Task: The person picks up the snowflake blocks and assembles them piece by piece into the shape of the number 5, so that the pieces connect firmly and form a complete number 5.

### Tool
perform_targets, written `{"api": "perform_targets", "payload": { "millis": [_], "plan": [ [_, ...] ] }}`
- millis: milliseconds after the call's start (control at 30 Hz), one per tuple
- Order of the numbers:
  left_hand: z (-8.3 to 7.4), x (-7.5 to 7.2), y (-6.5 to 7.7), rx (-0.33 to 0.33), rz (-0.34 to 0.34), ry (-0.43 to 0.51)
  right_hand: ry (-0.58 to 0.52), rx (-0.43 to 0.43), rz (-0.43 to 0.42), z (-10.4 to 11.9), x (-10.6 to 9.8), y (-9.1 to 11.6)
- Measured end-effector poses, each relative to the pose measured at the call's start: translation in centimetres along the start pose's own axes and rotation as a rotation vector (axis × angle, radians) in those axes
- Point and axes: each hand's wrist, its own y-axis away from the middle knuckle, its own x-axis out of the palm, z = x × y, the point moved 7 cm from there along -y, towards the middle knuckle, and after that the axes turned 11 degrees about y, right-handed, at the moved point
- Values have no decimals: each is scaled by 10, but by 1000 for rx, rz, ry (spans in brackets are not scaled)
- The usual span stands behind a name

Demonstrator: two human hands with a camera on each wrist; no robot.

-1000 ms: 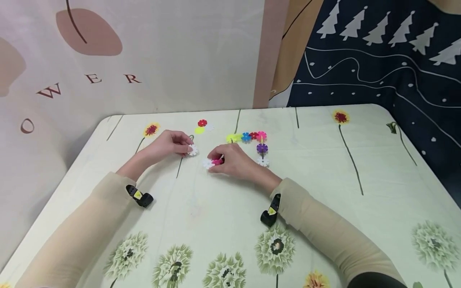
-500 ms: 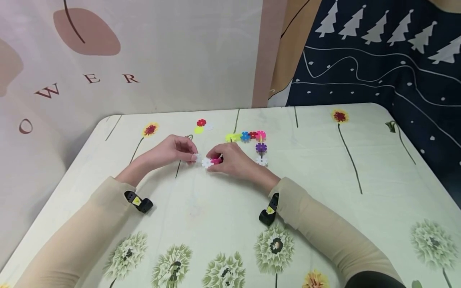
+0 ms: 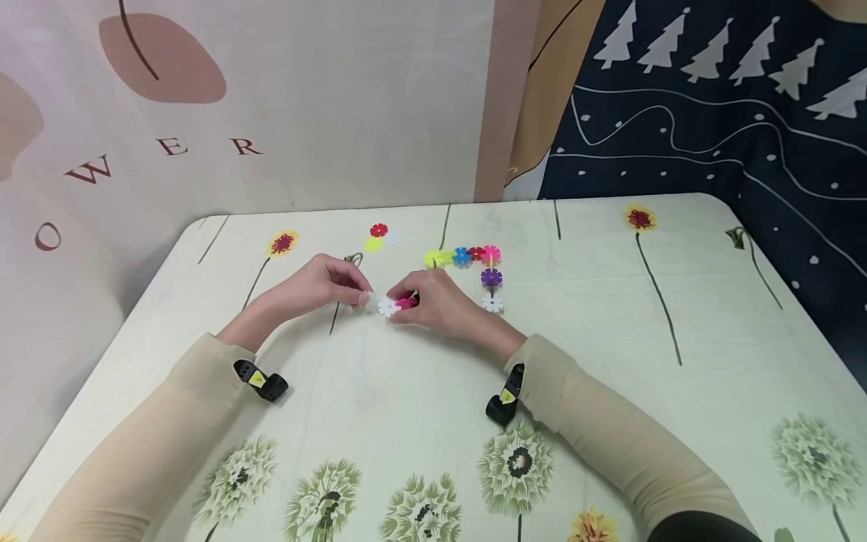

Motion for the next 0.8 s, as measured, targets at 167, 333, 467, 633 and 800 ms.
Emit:
{"api": "perform_targets", "payload": {
  "millis": [167,333,467,633,800],
  "plan": [
    [0,1,-1,29,-8,7,8,1,7,-1,1,0],
    [0,2,-2,24,-18,19,-3,-1,7,-1,0,0],
    [0,4,-2,22,-32,23,-2,-7,5,-1,0,0],
    [1,2,-2,10,-82,-2,-11,-6,15,-2,2,0],
    [3,2,-3,6,-78,13,-20,-2,24,-2,1,0]
  ]
}}
